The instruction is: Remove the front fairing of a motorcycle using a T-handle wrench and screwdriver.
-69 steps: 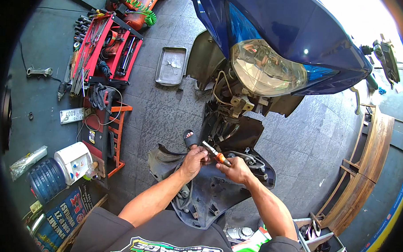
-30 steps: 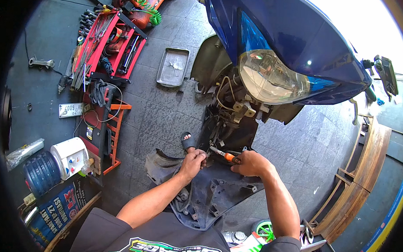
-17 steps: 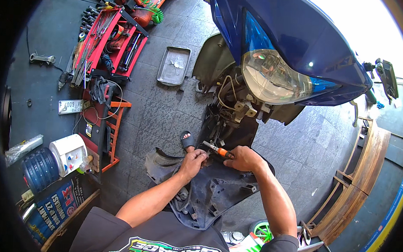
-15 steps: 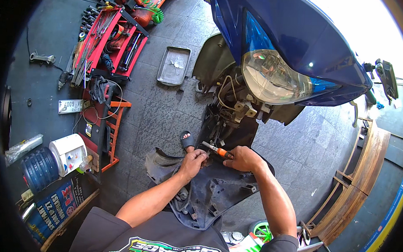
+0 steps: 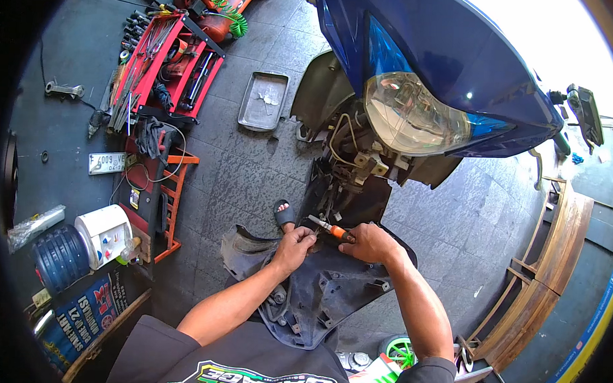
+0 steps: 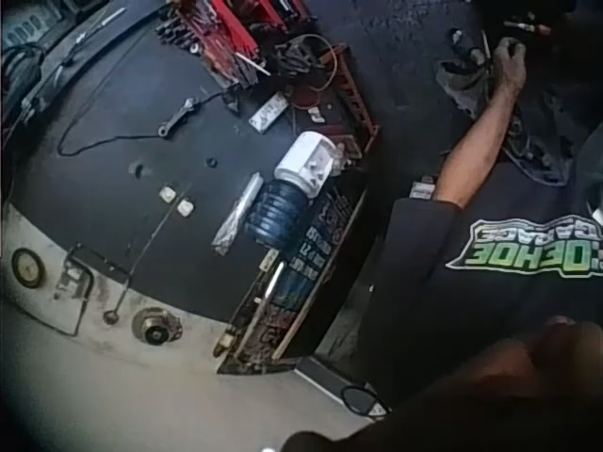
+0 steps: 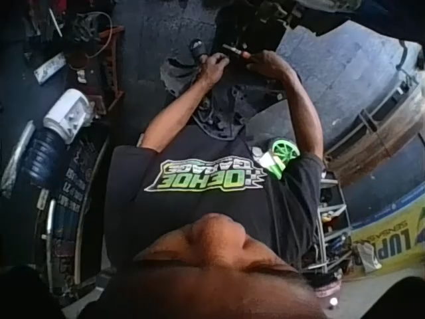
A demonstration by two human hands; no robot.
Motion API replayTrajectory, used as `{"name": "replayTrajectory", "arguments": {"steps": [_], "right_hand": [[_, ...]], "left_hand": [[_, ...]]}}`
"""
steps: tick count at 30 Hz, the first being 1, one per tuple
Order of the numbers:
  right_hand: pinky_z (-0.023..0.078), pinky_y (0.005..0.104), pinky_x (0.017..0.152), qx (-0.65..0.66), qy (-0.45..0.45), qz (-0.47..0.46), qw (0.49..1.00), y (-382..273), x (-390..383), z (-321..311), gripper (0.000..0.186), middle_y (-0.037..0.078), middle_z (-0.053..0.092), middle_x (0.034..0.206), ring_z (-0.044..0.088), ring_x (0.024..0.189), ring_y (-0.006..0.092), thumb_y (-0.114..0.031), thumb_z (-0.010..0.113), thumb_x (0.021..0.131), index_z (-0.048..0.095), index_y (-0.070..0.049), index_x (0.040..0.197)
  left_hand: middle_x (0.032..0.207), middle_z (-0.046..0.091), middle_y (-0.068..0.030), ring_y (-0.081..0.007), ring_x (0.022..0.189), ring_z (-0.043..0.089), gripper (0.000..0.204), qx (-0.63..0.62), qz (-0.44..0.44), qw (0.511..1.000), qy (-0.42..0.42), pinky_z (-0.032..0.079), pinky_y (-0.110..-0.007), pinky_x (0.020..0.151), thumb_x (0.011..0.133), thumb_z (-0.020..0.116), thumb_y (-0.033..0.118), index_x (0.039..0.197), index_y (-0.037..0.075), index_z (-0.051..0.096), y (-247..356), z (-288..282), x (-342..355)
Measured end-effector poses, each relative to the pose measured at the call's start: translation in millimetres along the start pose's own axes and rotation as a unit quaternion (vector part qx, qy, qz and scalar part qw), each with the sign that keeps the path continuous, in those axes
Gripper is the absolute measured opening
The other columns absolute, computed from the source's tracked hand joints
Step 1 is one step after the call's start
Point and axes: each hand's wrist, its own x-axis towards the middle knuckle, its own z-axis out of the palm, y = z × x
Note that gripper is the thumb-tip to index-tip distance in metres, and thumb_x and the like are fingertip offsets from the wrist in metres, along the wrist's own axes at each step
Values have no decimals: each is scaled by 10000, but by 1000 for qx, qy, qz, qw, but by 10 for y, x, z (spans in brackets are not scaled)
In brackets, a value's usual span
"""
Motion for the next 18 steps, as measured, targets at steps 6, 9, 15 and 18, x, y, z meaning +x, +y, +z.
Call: {"name": "replayTrajectory", "arguments": {"steps": [6,9,15,18], "right_hand": [[492,434,700,3,3,-3,1000,41,-1,37,408,213,664,766,649,746,366,-382,687,795,682,12,901],[484,431,683,-7,1,-10,1000,72,7,55,414,206,656,744,639,718,359,-400,680,806,676,6,888],[478,435,665,-16,8,-20,1000,81,14,70,425,202,647,718,630,686,359,-421,671,816,669,1,868],[492,437,694,-18,3,-15,1000,65,8,62,414,216,657,756,641,731,370,-401,676,809,676,7,880]], "left_hand": [[684,543,8,-75,618,494,152,-5,3,1000,1,400,-235,566,904,559,151,862,8,588,-13,7,3],[687,549,4,-78,625,503,152,9,3,1000,6,406,-235,574,903,559,150,867,7,591,-5,10,-3],[693,555,-1,-81,626,506,157,17,6,1000,0,408,-239,577,901,562,151,871,1,594,-9,13,2],[696,558,-3,-83,634,511,160,16,2,1000,-1,411,-240,585,901,563,152,878,-3,597,-15,11,4]]}}
